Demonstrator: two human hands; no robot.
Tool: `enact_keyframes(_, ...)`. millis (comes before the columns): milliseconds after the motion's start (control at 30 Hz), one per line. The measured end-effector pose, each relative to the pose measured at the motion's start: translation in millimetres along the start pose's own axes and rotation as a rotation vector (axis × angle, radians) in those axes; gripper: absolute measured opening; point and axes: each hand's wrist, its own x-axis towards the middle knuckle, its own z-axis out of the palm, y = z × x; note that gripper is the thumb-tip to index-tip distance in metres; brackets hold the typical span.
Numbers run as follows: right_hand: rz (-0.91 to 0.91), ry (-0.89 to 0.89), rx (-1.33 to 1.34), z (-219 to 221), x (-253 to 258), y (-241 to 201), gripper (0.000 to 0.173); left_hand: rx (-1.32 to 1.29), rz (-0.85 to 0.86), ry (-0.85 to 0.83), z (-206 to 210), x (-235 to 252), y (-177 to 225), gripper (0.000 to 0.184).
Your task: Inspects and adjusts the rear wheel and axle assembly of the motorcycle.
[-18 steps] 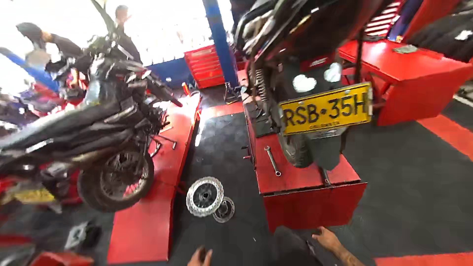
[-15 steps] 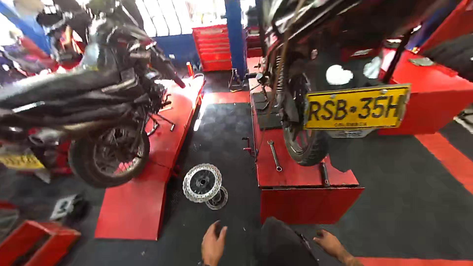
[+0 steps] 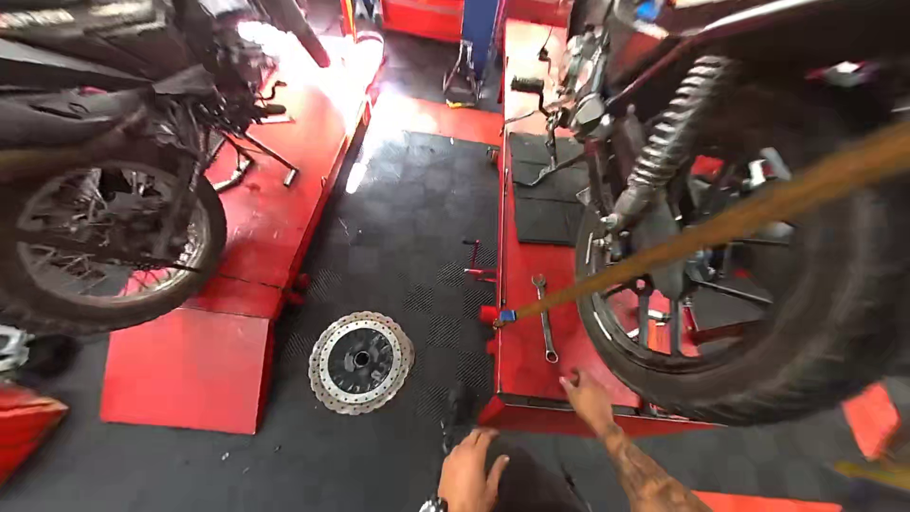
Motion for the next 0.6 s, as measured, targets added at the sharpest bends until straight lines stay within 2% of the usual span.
enact_keyframes(100,0.037,0.104,-0.009,4.7,45.7,-51.4,0.052,0.035,-0.007,-0.018,-50.6,44.2,1.1,0.049)
enact_keyframes(233,0.081,0.195,-0.100,10.0,66.9,-84.1,0.039,0.044,0.023,0.000,-104.3,92.6,7.6,0.050)
enact_keyframes(367,0.108,0.300,0.100,7.7,75.9,-116.6,0.039,0.024,0.083,0.057,-139.1,149.0,15.5,0.048)
enact_keyframes(467,0.229,0.350,0.106,18.0,75.8,-85.2,0.029,0.002,0.147,-0.001,-147.8,194.4,23.7,0.048)
enact_keyframes(533,0.433,0.287,-0.013,11.3,55.1,-62.2,0.041,-0.007,0.177,-0.080,-148.1,221.0,25.0,0.049)
enact_keyframes(600,0.540,0.182,-0.111,-4.7,47.4,-46.0,0.050,0.001,0.199,-0.149,-152.9,246.7,23.4,0.049)
